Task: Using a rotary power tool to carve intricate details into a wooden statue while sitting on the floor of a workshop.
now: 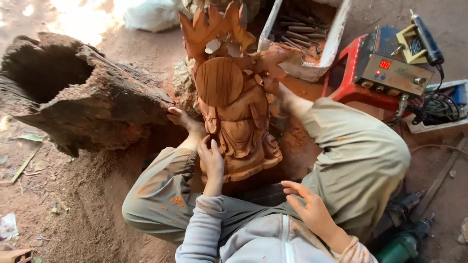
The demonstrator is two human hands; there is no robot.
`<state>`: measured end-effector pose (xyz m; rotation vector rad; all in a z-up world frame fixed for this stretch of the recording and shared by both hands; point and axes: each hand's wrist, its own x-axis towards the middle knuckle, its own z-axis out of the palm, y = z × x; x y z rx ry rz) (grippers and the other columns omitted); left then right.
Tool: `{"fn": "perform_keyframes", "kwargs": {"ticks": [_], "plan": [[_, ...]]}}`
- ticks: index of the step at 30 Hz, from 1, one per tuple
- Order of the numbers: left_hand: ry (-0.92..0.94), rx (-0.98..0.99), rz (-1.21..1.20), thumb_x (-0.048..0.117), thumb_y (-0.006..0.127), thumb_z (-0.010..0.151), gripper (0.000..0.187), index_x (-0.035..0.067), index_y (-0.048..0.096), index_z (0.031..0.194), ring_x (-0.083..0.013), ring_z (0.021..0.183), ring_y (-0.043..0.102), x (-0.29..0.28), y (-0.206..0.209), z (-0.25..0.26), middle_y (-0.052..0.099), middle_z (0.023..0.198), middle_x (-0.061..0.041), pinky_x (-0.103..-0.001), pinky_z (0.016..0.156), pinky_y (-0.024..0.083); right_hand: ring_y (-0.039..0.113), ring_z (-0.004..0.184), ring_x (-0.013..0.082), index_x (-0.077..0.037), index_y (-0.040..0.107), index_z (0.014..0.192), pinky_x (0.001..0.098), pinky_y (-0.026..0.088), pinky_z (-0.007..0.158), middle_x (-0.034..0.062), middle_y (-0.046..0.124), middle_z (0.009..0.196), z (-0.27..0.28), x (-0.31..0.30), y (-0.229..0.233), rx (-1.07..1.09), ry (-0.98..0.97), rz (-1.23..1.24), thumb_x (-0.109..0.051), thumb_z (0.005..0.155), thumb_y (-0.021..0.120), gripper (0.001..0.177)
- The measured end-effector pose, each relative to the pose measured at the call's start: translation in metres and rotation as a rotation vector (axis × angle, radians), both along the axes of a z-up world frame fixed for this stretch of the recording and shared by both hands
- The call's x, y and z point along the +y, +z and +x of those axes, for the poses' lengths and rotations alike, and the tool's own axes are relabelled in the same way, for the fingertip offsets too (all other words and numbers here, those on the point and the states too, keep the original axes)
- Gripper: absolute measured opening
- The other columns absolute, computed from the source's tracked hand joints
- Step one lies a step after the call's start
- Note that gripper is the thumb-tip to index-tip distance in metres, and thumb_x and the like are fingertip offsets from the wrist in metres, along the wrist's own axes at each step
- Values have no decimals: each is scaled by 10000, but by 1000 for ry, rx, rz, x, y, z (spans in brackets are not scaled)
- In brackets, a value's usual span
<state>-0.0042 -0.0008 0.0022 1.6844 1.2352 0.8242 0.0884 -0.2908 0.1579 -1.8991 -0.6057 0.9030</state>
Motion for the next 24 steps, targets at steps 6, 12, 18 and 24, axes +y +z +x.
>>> {"fn": "perform_keyframes", "kwargs": {"ticks": [6,12,18,24], "plan": [[60,109,44,327,478,1014,403,96,552,1336,-306,1178,566,-7,-8,-7,514,1415,-138,-398,980,449,736,1103,121,-91,714,1266,266,565,943,2,787,1211,5,-1,1,20,12,-44,-134,873,645,401],[69,136,148,303,499,1017,403,42,555,1318,-410,1325,440,-23,-33,-17,438,1462,-247,-471,1099,345,729,1065,118,-89,726,1275,256,544,885,30,800,1150,23,-9,-12,37,20,-54,-100,878,648,404],[56,201,221,229,572,976,392,43,540,1320,-415,1306,435,-44,-37,-20,438,1433,-239,-475,1097,349,733,983,130,-68,728,1252,255,543,827,41,797,1130,66,-6,-5,-125,35,-65,-70,881,662,376],[7,326,169,231,601,970,467,35,509,1384,-449,1449,310,-61,-14,-16,322,1551,-278,-508,1152,312,629,1059,306,5,681,1346,398,492,947,165,692,1339,172,-25,15,-689,67,-62,81,977,674,377]]}}
